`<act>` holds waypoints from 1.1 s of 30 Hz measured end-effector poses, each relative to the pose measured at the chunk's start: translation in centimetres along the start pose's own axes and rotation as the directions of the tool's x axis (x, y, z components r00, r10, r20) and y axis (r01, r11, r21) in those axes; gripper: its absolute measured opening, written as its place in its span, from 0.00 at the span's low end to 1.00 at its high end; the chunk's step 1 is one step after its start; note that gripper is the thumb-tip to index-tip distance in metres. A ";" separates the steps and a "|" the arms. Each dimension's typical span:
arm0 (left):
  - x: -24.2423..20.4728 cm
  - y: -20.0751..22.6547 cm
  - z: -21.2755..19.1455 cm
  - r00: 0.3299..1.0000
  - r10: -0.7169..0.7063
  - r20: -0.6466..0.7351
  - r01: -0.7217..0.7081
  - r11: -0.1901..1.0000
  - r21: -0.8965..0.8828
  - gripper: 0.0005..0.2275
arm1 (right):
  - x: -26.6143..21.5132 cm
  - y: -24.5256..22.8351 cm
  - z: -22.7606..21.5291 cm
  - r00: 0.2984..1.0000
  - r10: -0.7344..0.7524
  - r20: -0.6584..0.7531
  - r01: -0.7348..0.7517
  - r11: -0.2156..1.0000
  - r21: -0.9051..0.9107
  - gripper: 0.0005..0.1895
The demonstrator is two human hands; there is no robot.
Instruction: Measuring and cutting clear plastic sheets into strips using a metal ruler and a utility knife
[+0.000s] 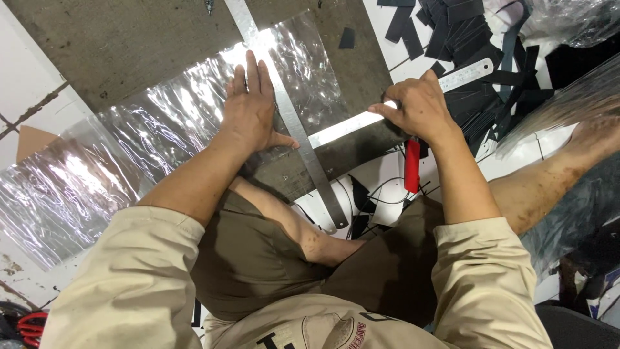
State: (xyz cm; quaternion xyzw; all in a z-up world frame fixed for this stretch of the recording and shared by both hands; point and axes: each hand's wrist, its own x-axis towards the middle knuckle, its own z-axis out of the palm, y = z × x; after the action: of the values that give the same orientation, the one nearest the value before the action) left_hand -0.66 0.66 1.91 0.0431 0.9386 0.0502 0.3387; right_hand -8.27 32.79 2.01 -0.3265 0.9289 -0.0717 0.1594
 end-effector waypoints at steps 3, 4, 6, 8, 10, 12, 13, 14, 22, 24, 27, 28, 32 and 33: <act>0.4 -0.3 0.9 0.999 0.021 -0.047 -0.020 0.999 0.027 0.74 | 0.1 0.1 0.1 0.998 0.043 0.047 -0.043 0.999 0.011 0.23; 0.3 -0.3 0.9 0.999 0.021 -0.047 -0.020 0.999 0.027 0.74 | 0.1 0.1 0.1 0.998 0.042 0.047 -0.043 0.999 0.012 0.23; 0.2 -0.4 0.9 0.998 0.031 -0.056 -0.030 0.999 0.020 0.73 | 0.0 0.2 0.1 1.000 0.002 0.005 -0.002 1.000 -0.003 0.23; 0.2 -0.3 0.8 0.998 0.026 -0.050 -0.025 1.000 0.017 0.73 | 0.0 0.2 0.1 1.000 0.003 0.003 -0.003 1.000 0.000 0.23; 0.2 -0.3 0.6 0.999 0.022 -0.044 -0.021 1.000 0.014 0.73 | 0.0 0.2 0.1 1.000 0.004 0.002 -0.004 1.000 0.002 0.23; 0.1 -0.2 0.5 0.999 0.018 -0.037 -0.018 1.000 0.007 0.73 | 0.1 0.2 0.1 1.000 0.016 0.015 -0.016 1.000 -0.007 0.24; 0.1 -0.2 0.4 0.999 0.018 -0.037 -0.017 1.000 0.007 0.73 | 0.1 0.3 0.2 1.000 0.015 0.015 -0.015 1.000 -0.007 0.24; 0.1 -0.2 0.4 0.999 0.018 -0.033 -0.018 1.000 0.004 0.73 | 0.1 0.3 0.3 1.000 0.019 0.022 -0.019 1.000 -0.013 0.23; 0.3 -0.3 0.7 0.999 0.023 -0.038 -0.021 0.999 0.043 0.73 | 0.2 0.4 0.1 1.000 -0.015 -0.003 0.015 1.000 0.008 0.24; 0.2 -0.4 0.7 0.998 0.038 -0.055 -0.038 0.999 0.010 0.73 | 0.3 0.4 0.1 1.000 0.004 0.029 -0.004 1.000 -0.001 0.24; 0.2 -0.3 0.5 0.999 0.030 -0.045 -0.029 0.999 0.024 0.73 | 0.4 0.3 0.1 0.998 0.027 0.059 -0.027 1.000 -0.001 0.24; 0.1 -0.3 0.4 0.999 0.030 -0.045 -0.029 0.999 0.025 0.73 | 0.4 0.3 0.1 0.998 0.026 0.059 -0.027 1.000 0.000 0.24; 0.2 -0.2 0.4 0.999 0.029 -0.035 -0.028 0.999 0.039 0.73 | 0.3 0.5 0.3 0.998 0.020 0.054 -0.020 1.000 -0.003 0.25; 0.2 -0.2 0.4 0.999 0.025 -0.033 -0.023 0.999 0.047 0.73 | 0.4 0.5 0.4 0.998 0.024 0.061 -0.024 1.000 -0.004 0.25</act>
State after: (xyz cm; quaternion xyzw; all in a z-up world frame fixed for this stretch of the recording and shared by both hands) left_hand -0.55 0.50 1.44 0.0615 0.9445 0.0333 0.3210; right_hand -8.72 32.94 1.42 -0.3178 0.9276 -0.0582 0.1877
